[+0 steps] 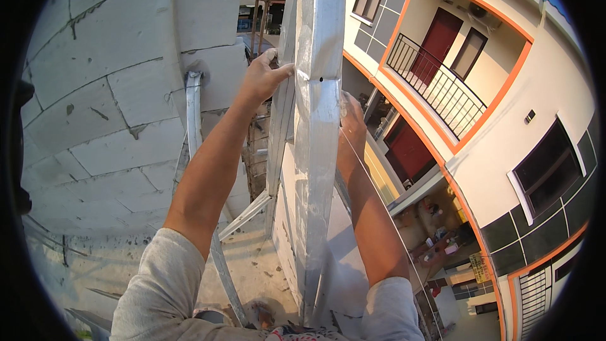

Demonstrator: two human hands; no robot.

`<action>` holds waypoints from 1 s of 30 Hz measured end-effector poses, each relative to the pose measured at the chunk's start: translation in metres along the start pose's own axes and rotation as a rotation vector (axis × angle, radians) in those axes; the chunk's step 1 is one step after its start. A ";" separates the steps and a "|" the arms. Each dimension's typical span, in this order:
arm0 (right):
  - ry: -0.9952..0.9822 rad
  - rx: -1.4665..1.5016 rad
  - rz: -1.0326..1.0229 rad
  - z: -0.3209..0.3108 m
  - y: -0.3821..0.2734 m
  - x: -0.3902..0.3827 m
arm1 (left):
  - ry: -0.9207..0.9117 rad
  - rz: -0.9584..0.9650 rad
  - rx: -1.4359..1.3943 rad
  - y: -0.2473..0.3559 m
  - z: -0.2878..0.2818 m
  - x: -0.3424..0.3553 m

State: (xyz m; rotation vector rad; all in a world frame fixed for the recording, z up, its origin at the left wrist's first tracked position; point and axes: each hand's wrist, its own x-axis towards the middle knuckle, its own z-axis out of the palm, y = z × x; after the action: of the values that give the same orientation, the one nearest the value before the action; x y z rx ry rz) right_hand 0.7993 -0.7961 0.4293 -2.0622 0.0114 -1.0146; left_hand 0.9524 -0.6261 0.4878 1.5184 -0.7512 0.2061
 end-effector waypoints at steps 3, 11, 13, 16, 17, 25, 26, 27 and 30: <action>0.075 0.214 -0.024 0.034 -0.023 0.018 | -0.001 -0.013 -0.076 -0.005 0.002 0.003; 0.110 0.259 0.070 0.052 -0.024 0.031 | -0.036 -0.020 -0.057 -0.019 0.001 0.003; 0.071 0.770 0.167 0.056 -0.020 0.032 | -0.035 -0.031 -0.024 -0.021 0.001 -0.003; 0.230 -0.098 -0.221 0.064 -0.019 0.029 | -0.030 -0.017 -0.007 -0.022 0.000 -0.006; 0.226 -0.065 -0.156 0.066 -0.020 0.027 | -0.032 -0.017 0.012 -0.022 -0.001 -0.006; 0.126 0.172 0.030 0.056 -0.029 0.010 | -0.063 -0.091 -0.157 -0.028 0.004 -0.009; 0.141 0.161 0.047 0.053 -0.026 0.007 | -0.046 -0.098 -0.209 -0.031 0.007 -0.011; 0.129 0.026 0.076 0.044 -0.021 0.001 | -0.029 -0.105 -0.260 -0.034 0.009 -0.014; 0.059 0.155 0.259 0.020 -0.001 -0.010 | 0.071 -0.133 -0.365 -0.039 0.012 -0.024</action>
State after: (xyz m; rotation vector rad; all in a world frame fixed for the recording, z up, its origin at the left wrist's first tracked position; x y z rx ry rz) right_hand 0.8053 -0.7788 0.4168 -1.8345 0.2176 -0.8861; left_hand 0.9522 -0.6333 0.4407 1.2015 -0.5913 0.0202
